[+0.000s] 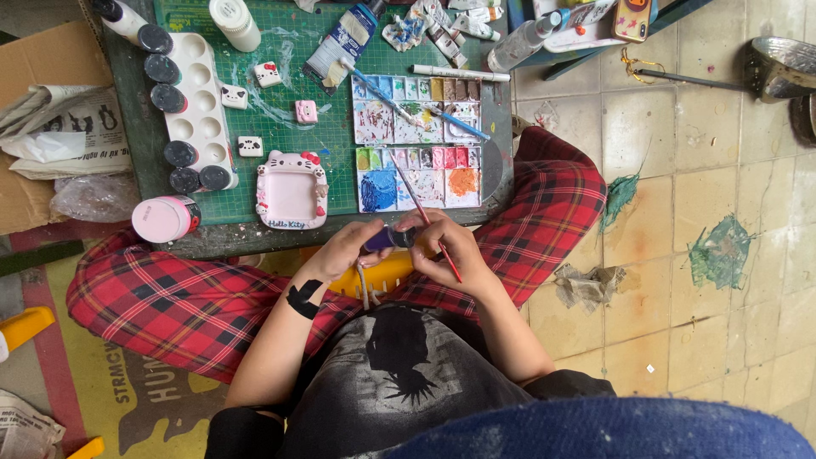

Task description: The person sits cross-legged on the floor holding a small cat-shaped figurine and paints it with a red-handled brush, dipping the brush into a watercolor palette on the low table in front of them. They rotate the figurine to paint different sides, set it down, and later open a small jar of paint.

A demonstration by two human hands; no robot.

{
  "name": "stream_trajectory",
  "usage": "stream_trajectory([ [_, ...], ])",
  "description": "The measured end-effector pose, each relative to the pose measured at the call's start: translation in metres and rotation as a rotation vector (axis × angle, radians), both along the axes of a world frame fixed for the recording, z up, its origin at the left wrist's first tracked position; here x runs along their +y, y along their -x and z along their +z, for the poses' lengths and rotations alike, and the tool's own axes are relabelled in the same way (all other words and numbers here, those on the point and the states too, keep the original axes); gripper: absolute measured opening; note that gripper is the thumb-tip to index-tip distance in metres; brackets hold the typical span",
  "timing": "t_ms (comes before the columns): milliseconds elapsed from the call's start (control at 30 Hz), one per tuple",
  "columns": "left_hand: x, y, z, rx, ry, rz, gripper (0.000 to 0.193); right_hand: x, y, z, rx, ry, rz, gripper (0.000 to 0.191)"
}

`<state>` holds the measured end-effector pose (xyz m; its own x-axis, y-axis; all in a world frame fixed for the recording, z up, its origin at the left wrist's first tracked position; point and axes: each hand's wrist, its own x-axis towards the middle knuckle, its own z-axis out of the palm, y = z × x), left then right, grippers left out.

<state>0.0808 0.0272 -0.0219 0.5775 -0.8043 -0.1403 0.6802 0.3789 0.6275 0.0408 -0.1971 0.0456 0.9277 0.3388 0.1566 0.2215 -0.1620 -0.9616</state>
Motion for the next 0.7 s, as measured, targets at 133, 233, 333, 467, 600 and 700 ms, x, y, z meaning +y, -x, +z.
stream_trajectory([
  [133,0.008,-0.007,0.005,0.034,-0.057,0.144,0.057,0.000,-0.008,0.001,-0.137,-0.032,-0.008,0.034],
  [233,0.019,-0.011,0.018,-0.187,-0.204,0.351,0.048,0.000,-0.013,0.001,-0.112,0.012,-0.144,0.041],
  [333,0.028,-0.016,0.028,-0.256,-0.250,0.581,0.044,0.006,-0.027,-0.001,-0.060,0.174,-0.314,0.040],
  [467,0.041,-0.025,0.032,-0.241,-0.190,0.930,0.042,0.042,-0.063,-0.008,0.024,0.091,-0.356,0.038],
  [600,0.058,-0.029,0.030,-0.192,-0.171,1.091,0.046,0.091,-0.103,-0.002,-0.152,0.161,-0.273,0.039],
  [700,0.065,-0.030,0.028,-0.241,-0.233,1.168,0.048,0.114,-0.123,0.006,-0.190,0.379,-0.243,0.041],
])
